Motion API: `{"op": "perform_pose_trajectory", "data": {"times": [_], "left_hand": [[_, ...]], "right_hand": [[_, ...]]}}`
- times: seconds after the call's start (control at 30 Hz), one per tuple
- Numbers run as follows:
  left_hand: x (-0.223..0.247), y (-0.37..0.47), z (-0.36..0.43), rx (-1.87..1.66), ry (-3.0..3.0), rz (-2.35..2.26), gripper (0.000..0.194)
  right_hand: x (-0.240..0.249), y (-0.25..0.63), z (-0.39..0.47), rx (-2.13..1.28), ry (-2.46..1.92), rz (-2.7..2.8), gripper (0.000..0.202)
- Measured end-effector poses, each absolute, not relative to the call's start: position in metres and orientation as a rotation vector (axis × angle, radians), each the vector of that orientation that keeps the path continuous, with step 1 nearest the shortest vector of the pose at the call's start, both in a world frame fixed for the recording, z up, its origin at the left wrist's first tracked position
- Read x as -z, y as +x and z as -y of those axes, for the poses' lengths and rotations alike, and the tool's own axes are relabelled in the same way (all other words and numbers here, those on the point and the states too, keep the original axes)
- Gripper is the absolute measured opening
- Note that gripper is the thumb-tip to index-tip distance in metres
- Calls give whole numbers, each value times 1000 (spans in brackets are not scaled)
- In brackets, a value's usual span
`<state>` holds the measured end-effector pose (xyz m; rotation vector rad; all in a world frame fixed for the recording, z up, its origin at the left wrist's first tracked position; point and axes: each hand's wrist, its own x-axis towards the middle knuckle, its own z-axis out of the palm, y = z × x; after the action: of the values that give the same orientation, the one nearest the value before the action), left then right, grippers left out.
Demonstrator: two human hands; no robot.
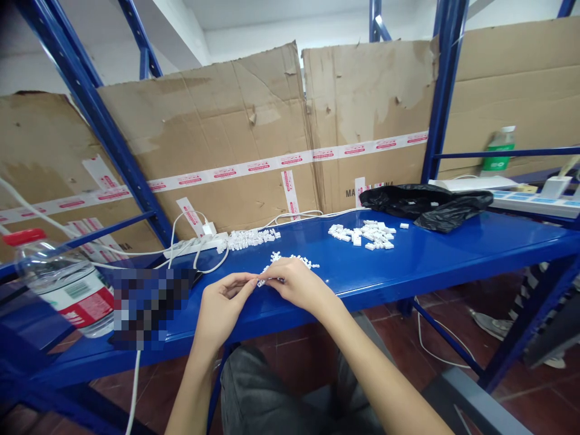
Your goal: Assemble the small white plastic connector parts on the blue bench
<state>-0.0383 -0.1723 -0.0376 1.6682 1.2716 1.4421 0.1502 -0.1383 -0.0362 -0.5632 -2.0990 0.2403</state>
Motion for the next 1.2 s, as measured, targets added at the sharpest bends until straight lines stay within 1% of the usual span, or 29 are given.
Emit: {"op": "perform_pose_trajectory", "data": {"times": [0.73, 1.2], "left_hand": [[37, -38, 173, -1461, 1679, -1273, 21], [36, -36, 174, -1460, 1698, -1322, 18]], "right_hand": [[38, 151, 137, -225, -547, 2095, 20], [39, 150, 136, -198, -551, 2098, 22]]}}
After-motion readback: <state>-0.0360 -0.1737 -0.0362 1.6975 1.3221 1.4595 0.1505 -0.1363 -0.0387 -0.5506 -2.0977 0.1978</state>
